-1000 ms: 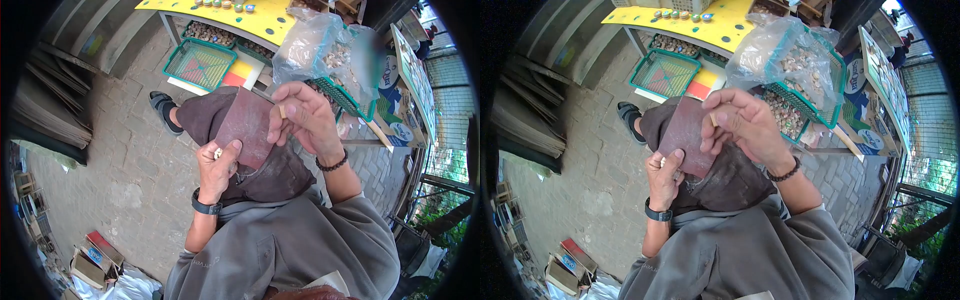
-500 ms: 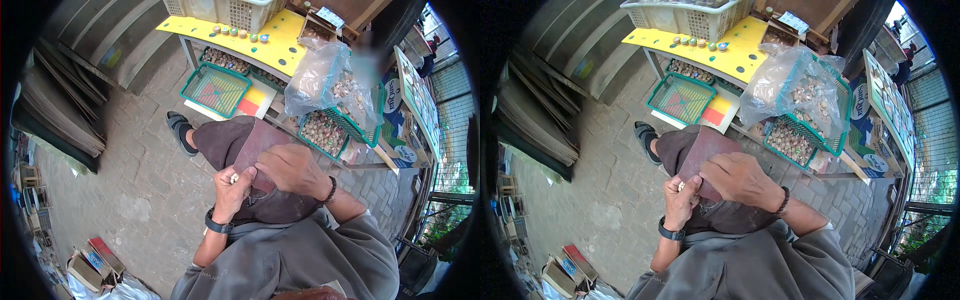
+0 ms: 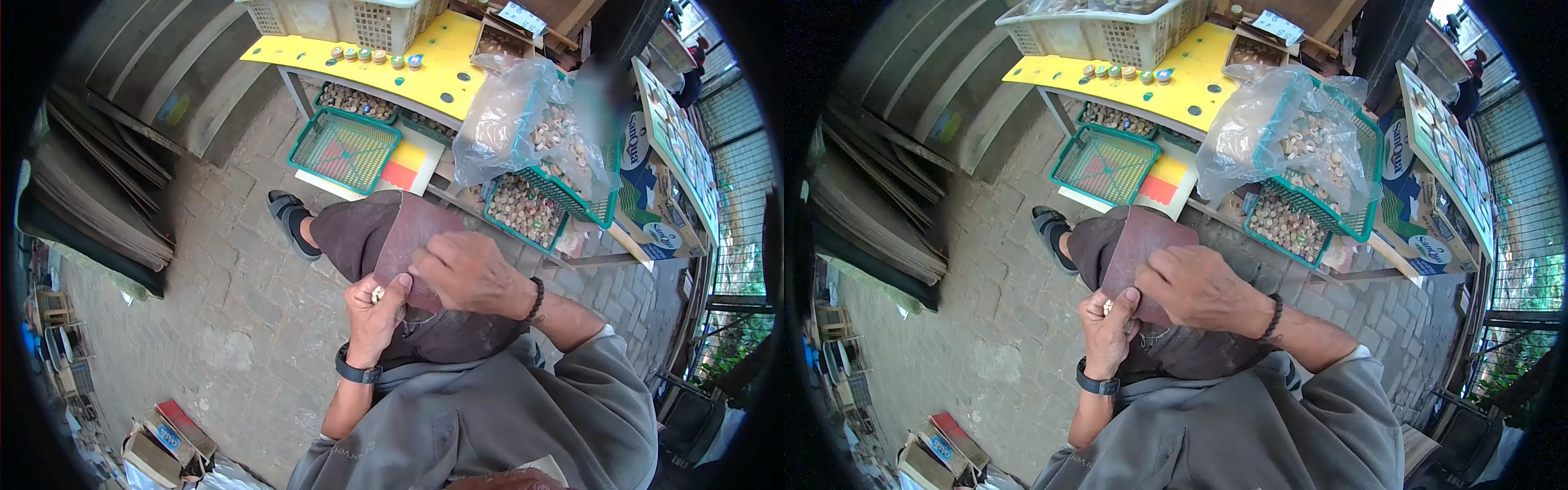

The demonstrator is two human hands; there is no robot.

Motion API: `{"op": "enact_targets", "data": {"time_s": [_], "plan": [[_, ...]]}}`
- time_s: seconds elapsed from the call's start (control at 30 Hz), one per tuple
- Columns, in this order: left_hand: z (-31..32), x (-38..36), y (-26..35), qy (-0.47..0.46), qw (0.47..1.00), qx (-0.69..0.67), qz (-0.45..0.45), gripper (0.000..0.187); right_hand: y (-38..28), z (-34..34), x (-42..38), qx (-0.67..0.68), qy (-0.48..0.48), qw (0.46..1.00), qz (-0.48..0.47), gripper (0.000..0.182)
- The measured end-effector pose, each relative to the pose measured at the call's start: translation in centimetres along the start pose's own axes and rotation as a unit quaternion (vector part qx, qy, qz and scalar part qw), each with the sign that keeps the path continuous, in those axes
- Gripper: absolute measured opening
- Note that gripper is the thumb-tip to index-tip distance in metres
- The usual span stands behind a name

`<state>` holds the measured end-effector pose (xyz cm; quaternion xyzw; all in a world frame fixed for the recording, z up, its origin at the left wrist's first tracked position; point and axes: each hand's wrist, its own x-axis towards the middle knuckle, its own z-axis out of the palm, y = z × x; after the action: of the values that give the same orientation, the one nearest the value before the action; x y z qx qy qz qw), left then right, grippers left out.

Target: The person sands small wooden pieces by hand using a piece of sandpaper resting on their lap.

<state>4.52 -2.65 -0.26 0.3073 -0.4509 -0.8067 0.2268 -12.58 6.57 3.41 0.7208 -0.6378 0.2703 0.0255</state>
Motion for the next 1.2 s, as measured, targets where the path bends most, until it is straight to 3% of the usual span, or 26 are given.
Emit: {"op": "enact_targets", "data": {"time_s": [0.2,0.3,0.4,0.57,0.63,0.77,0.83,0.9,1.07,1.2], "plan": [[0.5,0.4,-0.1,0.021,1.000,0.007,0.017,0.019,2.8,-0.7,0.0,-0.080,0.090,0.985,0.121,0.012],[0.1,0.0,-0.6,0.014,1.000,-0.013,0.011,0.022,-1.8,-1.3,-0.3,0.004,0.050,0.996,0.076,0.013],[0.3,0.1,-1.0,0.034,0.999,-0.007,0.042,0.021,-0.8,0.4,-0.7,0.013,0.040,0.996,0.079,0.014],[0.8,0.0,-0.4,0.033,0.999,-0.016,0.039,0.018,2.8,0.5,-0.6,-0.087,0.105,0.974,0.183,0.013],[0.8,-0.1,-0.7,0.053,0.997,-0.026,0.048,0.020,1.3,0.1,-0.6,-0.032,0.124,0.987,0.095,0.014],[0.8,0.0,-0.7,0.057,0.997,0.020,0.049,0.025,-1.5,1.3,-0.9,-0.011,0.105,0.994,0.040,0.015],[1.0,0.4,-0.7,0.045,0.997,0.017,0.057,0.024,0.5,1.4,-0.8,-0.010,0.113,0.992,0.061,0.015],[1.0,0.1,-0.7,0.032,0.997,0.015,0.064,0.024,2.3,0.6,-0.5,-0.039,0.143,0.979,0.139,0.015],[1.4,0.0,-0.5,0.058,0.997,-0.012,0.042,0.021,-1.1,0.1,-1.1,0.042,0.121,0.990,0.067,0.014],[1.7,0.2,-0.5,0.056,0.997,0.025,0.056,0.018,0.7,1.4,-0.9,-0.007,0.127,0.990,0.067,0.014]]}}
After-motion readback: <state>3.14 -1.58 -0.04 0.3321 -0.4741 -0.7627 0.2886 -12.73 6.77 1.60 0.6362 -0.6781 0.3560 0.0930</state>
